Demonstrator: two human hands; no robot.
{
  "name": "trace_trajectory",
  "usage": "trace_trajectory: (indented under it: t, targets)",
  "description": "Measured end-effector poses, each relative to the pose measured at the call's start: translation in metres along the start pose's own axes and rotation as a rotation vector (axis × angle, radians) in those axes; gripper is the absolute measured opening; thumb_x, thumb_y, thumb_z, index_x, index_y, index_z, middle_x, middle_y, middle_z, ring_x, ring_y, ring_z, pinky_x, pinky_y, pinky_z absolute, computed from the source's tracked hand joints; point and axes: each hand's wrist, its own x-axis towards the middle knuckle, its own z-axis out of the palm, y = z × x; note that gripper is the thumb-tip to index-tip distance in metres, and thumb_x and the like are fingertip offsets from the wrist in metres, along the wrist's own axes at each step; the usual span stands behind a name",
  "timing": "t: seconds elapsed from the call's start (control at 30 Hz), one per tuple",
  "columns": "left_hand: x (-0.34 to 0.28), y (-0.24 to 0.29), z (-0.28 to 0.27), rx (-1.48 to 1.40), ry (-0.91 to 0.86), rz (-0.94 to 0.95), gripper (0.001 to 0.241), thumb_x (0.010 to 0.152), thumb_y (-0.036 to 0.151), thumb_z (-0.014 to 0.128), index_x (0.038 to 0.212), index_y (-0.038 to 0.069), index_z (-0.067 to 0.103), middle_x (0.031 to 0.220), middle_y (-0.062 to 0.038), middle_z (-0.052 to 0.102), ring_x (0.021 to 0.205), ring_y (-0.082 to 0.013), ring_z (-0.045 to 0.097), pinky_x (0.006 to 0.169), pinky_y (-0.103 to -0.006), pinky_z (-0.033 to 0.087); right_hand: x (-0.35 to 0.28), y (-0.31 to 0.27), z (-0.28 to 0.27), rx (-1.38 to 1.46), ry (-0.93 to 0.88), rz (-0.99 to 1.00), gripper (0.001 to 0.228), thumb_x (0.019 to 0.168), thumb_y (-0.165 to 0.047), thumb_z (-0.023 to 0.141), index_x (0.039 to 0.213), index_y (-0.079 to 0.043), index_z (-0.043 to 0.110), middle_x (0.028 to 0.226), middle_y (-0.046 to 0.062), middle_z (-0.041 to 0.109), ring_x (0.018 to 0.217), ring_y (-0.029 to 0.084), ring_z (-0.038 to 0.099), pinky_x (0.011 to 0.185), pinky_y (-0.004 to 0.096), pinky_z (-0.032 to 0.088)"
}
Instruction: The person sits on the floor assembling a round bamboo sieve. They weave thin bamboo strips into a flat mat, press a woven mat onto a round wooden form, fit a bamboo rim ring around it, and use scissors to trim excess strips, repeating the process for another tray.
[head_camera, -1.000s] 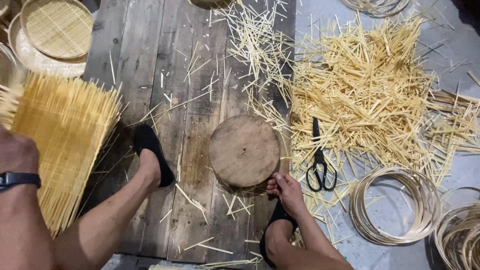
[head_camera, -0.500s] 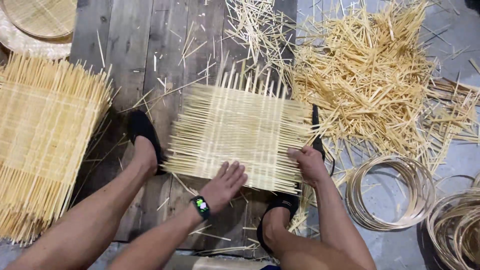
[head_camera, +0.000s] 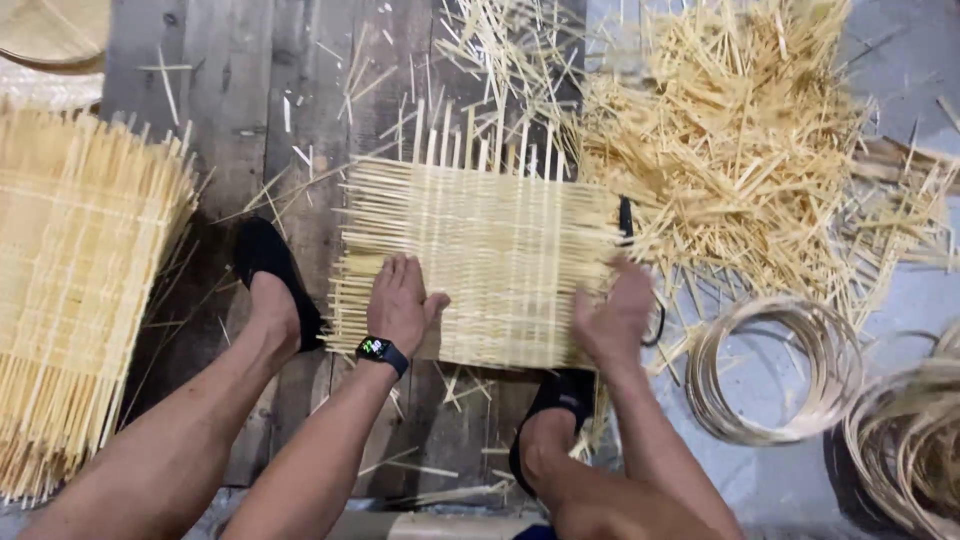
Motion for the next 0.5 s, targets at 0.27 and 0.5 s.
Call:
trace_trajectory:
  t: [0.27,0.5]
  targets:
    - [-0.008,-0.003,0.008,-0.156,0.075,-0.091,0.082,0.072,0.036,0.088,0.134,-0.008,0.056,0.142,-0.03,0.054,0.136,-0.0433,0.05,0.113,-0.0456,0.041,-0.025,-0.022,0.04,0.081,-0.084,-0.086,0.059,0.077,-0.03,0.085,0.123,0.003,0.065,0.12,0.024,0.063,0.112,0.044,0.058,0.098,0.052,0.045]
    - [0.017,0.067,-0.071,0.105,-0.234,-0.005,0.058,0.08,0.02,0.08,0.131,0.004,0.056,0.156,-0.025,0.037,0.149,-0.0427,0.028,0.123,-0.056,0.02,-0.023,-0.026,0.037,0.015,-0.156,-0.016,0.06,0.078,-0.035,0.083,0.125,-0.001,0.067,0.121,0.019,0.063,0.114,0.038,0.056,0.099,0.052,0.04]
